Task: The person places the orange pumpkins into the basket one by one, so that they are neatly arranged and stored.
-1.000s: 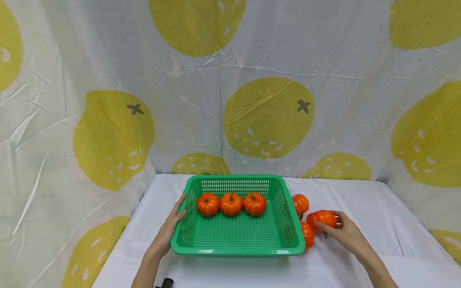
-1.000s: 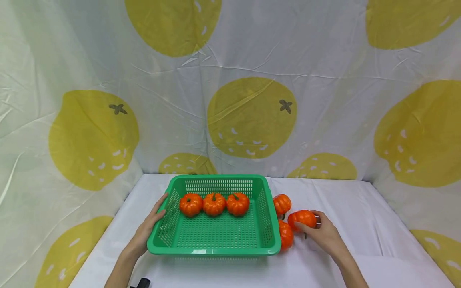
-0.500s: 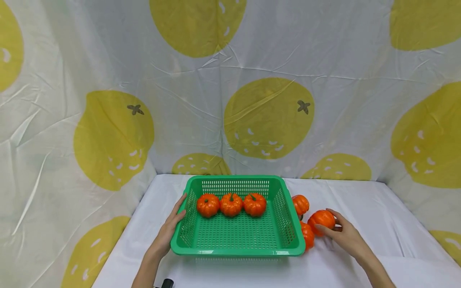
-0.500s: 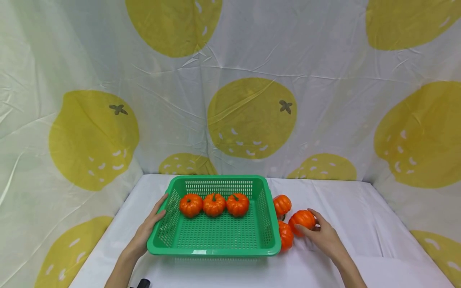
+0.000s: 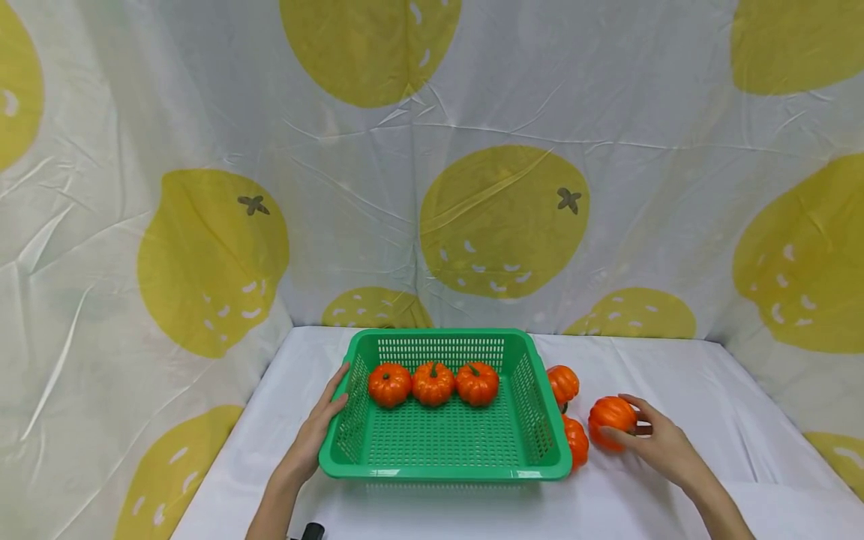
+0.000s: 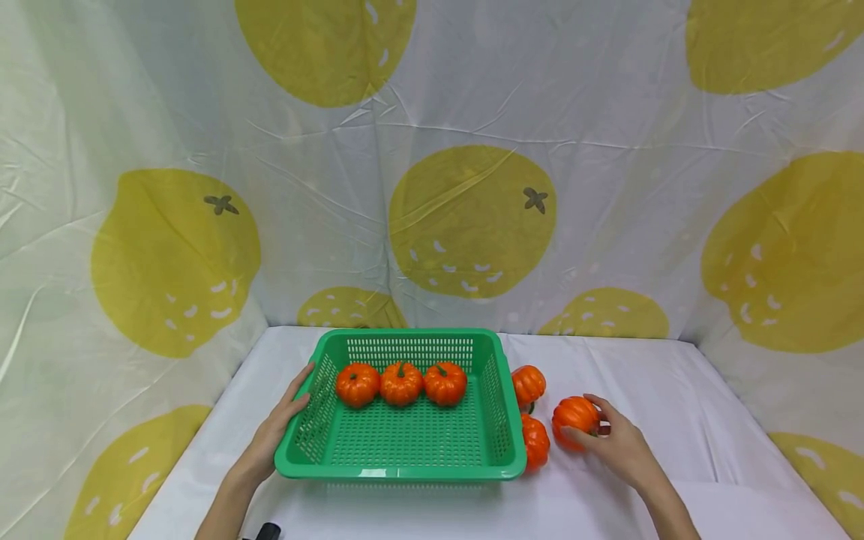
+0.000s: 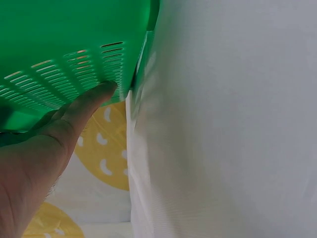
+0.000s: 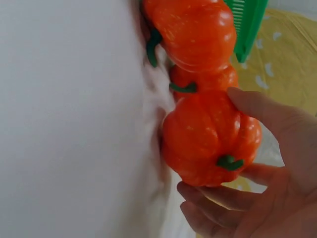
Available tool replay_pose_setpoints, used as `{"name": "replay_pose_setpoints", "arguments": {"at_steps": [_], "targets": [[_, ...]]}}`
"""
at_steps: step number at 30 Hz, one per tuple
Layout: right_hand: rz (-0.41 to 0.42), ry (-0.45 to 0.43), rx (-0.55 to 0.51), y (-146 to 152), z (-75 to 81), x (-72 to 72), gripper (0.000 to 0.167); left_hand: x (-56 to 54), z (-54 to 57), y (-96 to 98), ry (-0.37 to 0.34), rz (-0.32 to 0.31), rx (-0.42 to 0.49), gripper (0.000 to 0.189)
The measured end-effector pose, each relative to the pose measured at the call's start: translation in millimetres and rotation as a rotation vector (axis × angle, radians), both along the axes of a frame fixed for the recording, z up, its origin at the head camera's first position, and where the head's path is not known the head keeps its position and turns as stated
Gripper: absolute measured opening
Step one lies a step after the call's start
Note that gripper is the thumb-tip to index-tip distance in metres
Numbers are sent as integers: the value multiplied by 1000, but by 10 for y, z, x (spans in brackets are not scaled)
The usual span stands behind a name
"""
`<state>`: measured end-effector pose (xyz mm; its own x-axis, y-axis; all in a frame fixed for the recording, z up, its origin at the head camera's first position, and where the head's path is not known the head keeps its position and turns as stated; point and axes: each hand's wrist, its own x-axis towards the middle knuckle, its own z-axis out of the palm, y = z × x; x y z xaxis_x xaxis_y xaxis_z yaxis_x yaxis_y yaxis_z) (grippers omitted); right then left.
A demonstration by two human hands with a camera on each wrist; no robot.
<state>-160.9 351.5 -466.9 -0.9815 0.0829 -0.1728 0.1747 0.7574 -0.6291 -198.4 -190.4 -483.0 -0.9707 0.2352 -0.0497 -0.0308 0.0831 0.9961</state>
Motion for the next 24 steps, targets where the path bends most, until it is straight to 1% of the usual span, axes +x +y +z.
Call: {"name": "replay_pose_setpoints", "arguments": {"at_steps": [8, 13, 18, 21, 24], "targets": [[-20, 22, -20, -130, -127, -28, 99, 2, -2, -4, 2, 1, 1, 57], [-17, 64, -30, -155, -174, -19, 96, -5, -7, 3, 11, 3, 4, 56], [-33, 52, -46, -147, -184, -17, 97, 1, -11, 8, 8, -8, 8, 56], [-46, 94, -41, -150, -144, -19, 96, 5, -4, 8, 10, -5, 5, 56], [-43, 183, -23, -158, -64, -39, 89, 3, 4, 5, 12, 2, -2, 56]]}}
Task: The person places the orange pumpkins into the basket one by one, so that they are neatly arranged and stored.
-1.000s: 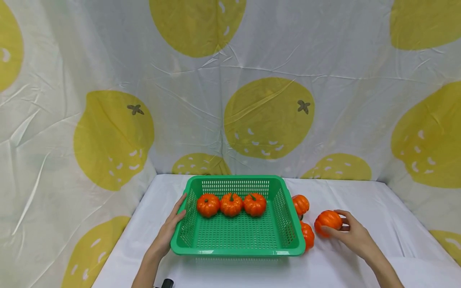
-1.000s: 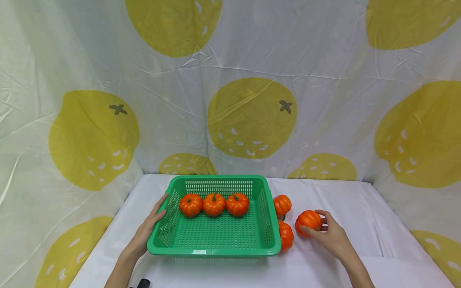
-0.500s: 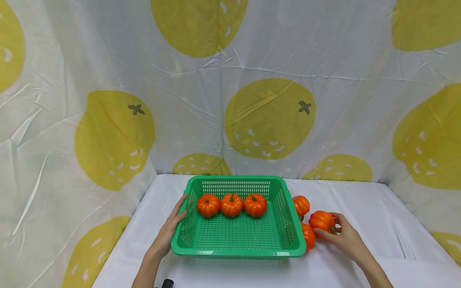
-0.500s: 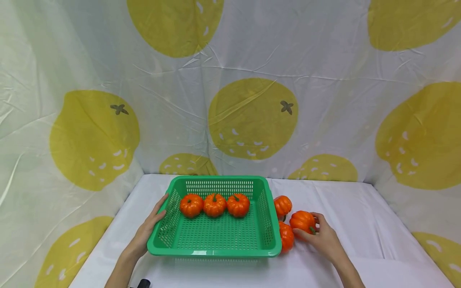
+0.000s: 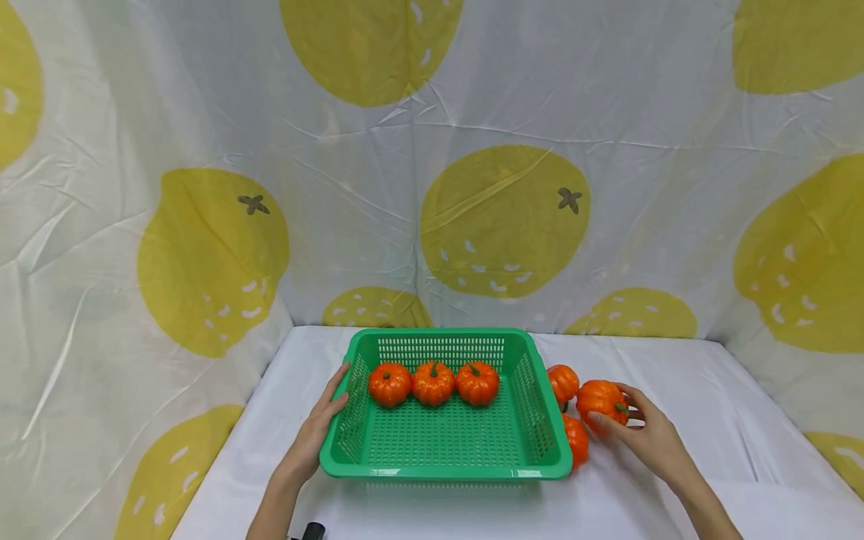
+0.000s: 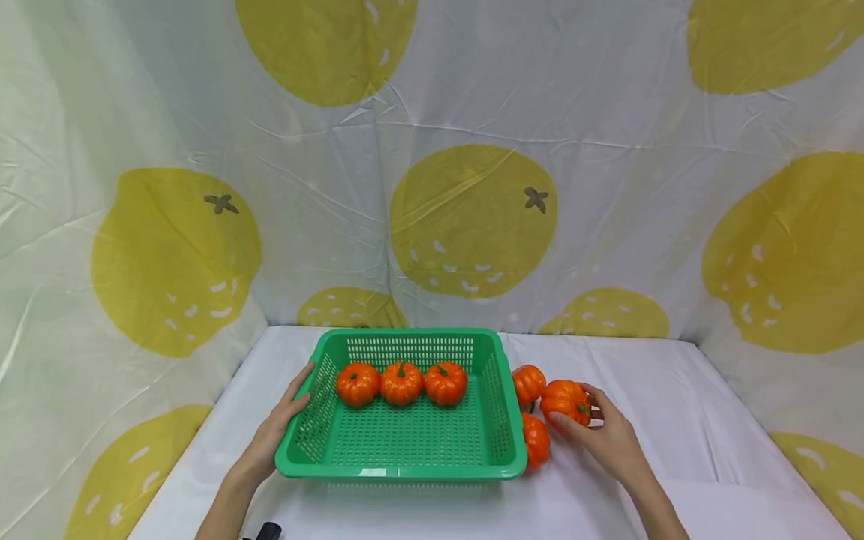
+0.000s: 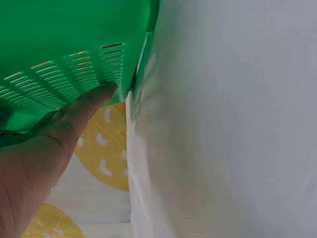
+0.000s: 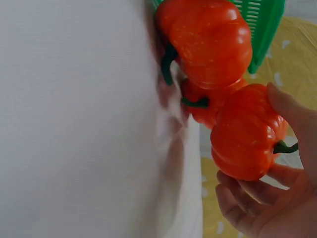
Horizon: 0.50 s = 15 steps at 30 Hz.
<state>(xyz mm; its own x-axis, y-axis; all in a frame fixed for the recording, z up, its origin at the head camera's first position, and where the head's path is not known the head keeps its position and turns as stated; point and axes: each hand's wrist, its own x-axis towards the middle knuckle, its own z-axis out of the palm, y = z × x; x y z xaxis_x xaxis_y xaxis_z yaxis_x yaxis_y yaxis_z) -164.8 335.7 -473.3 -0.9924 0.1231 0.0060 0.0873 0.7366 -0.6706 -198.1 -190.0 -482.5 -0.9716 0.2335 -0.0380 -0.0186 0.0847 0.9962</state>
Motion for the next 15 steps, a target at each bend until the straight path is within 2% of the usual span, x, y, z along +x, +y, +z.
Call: {"name": "replay_pose_setpoints", "arguments": {"at_steps": [4, 15], "targets": [[30, 79, -10, -39, 143, -48, 84, -3, 5, -6, -2, 3, -5, 56], [136, 200, -10, -271, 521, -246, 79, -9, -15, -7, -5, 0, 0, 56]]}}
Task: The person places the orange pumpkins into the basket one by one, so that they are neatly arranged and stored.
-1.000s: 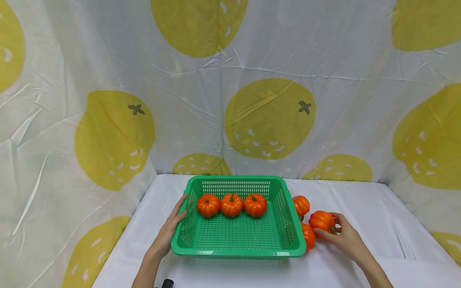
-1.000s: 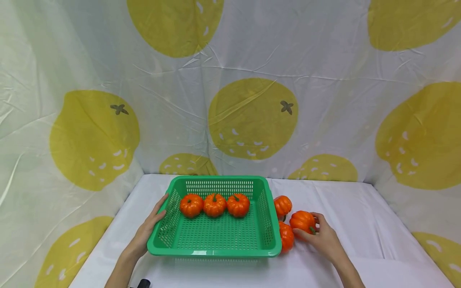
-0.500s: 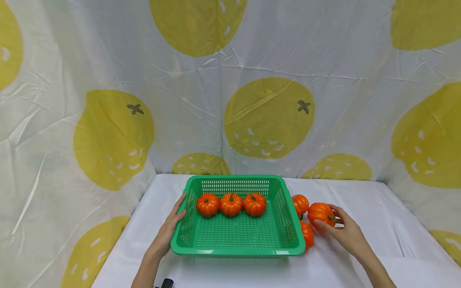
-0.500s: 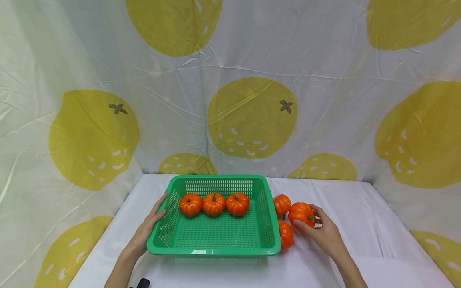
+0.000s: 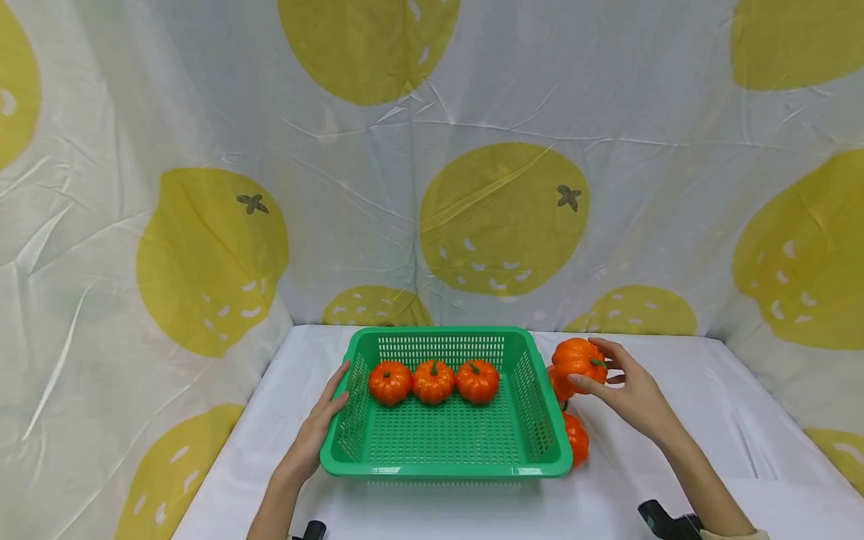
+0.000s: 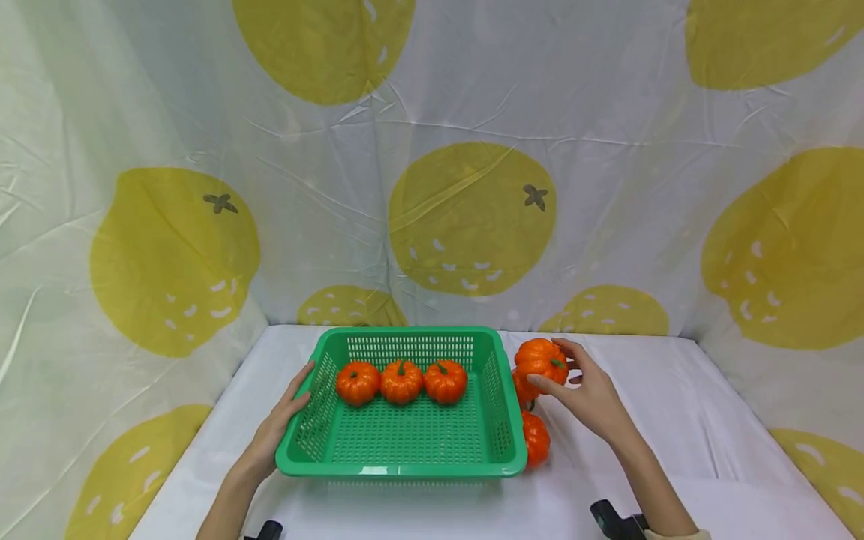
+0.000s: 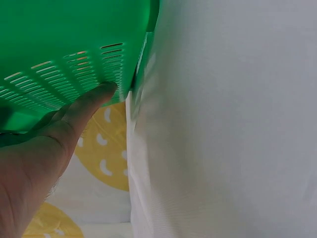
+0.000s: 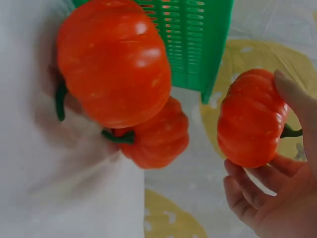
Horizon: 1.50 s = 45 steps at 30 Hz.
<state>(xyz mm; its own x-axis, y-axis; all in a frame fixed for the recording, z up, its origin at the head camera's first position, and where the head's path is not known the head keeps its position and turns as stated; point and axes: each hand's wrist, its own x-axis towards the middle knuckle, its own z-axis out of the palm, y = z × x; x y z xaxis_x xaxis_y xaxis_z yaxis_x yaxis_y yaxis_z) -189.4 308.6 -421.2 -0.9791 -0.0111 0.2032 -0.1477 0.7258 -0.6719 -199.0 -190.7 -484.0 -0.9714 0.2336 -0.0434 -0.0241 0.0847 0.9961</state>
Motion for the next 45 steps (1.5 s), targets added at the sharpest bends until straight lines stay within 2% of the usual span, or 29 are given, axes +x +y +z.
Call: {"name": "replay_pose_setpoints", "arguments": {"at_steps": [4, 8, 16, 20, 29, 35, 45], "targets": [[57, 30, 6, -132, 143, -103, 75, 1, 4, -5, 1, -2, 4, 56], [117, 6, -14, -279, 252, -201, 76, 0, 6, -4, -1, 3, 1, 56], [255, 30, -46, -574, 371, -376, 75, -8, -6, 13, -1, 16, -19, 56], [285, 24, -45, -710, 407, -456, 76, -7, -8, 21, -1, 19, -11, 56], [368, 1, -38, -1043, 456, -591, 79, 6, -14, 24, 5, 22, -5, 56], [502, 10, -17, -1326, 451, -694, 78, 7, -15, 25, 9, 21, 2, 57], [687, -45, -17, -1661, 361, -839, 75, 1, -31, 21, 10, 25, -1, 57]]}}
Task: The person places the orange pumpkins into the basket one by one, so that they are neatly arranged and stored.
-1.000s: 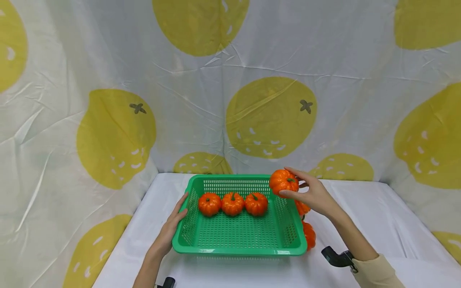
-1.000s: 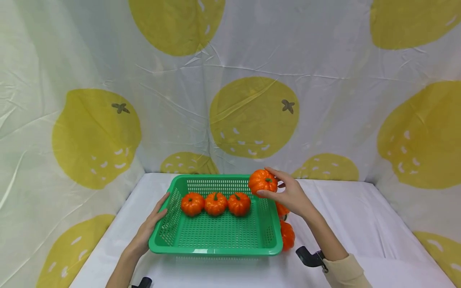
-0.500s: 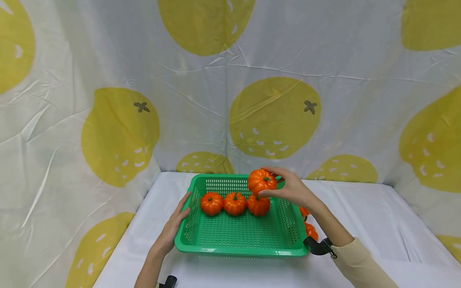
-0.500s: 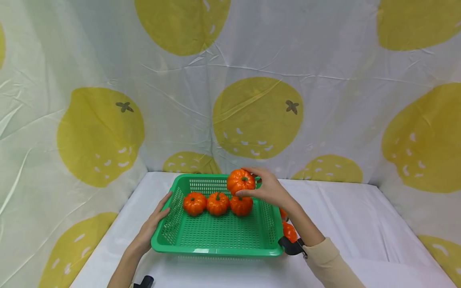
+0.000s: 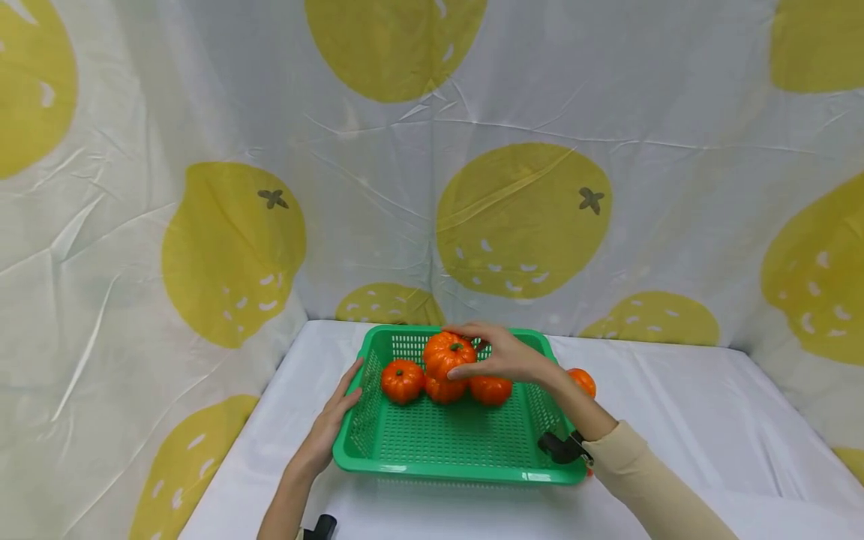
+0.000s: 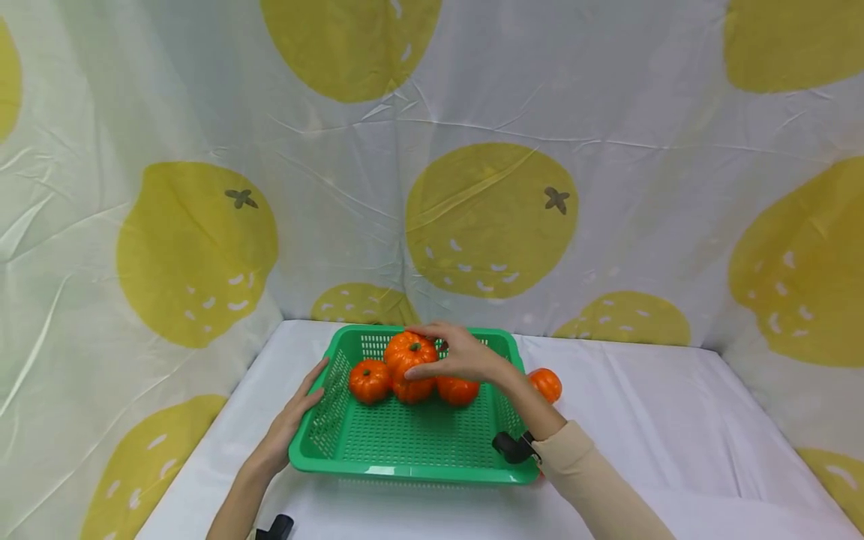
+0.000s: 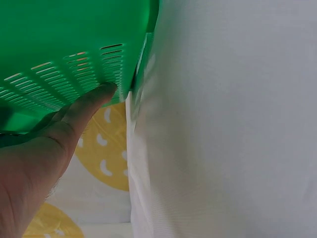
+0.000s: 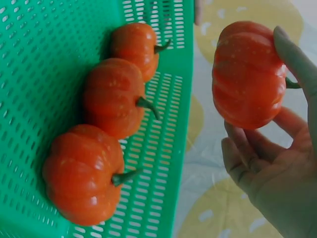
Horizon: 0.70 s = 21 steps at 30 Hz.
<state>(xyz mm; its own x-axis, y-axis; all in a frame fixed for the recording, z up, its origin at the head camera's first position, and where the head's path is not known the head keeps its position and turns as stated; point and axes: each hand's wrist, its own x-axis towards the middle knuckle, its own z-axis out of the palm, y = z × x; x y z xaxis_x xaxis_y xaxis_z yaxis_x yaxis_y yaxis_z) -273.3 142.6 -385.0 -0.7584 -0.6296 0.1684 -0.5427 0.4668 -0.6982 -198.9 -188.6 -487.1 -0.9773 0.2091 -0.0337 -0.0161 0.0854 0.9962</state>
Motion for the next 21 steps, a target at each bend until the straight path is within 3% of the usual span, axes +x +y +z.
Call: {"name": "replay_pose_setpoints", "arguments": {"at_steps": [5, 14, 21], "targets": [[34, -66, 37, -96, -23, -14, 78, -2, -1, 5, -1, 7, -14, 56], [168, -118, 40, -283, -170, -124, 74, 0, 0, -3, 4, 10, -8, 57], [237, -155, 80, -432, -263, -92, 73, 1, -1, 13, 1, 19, -28, 56]]}}
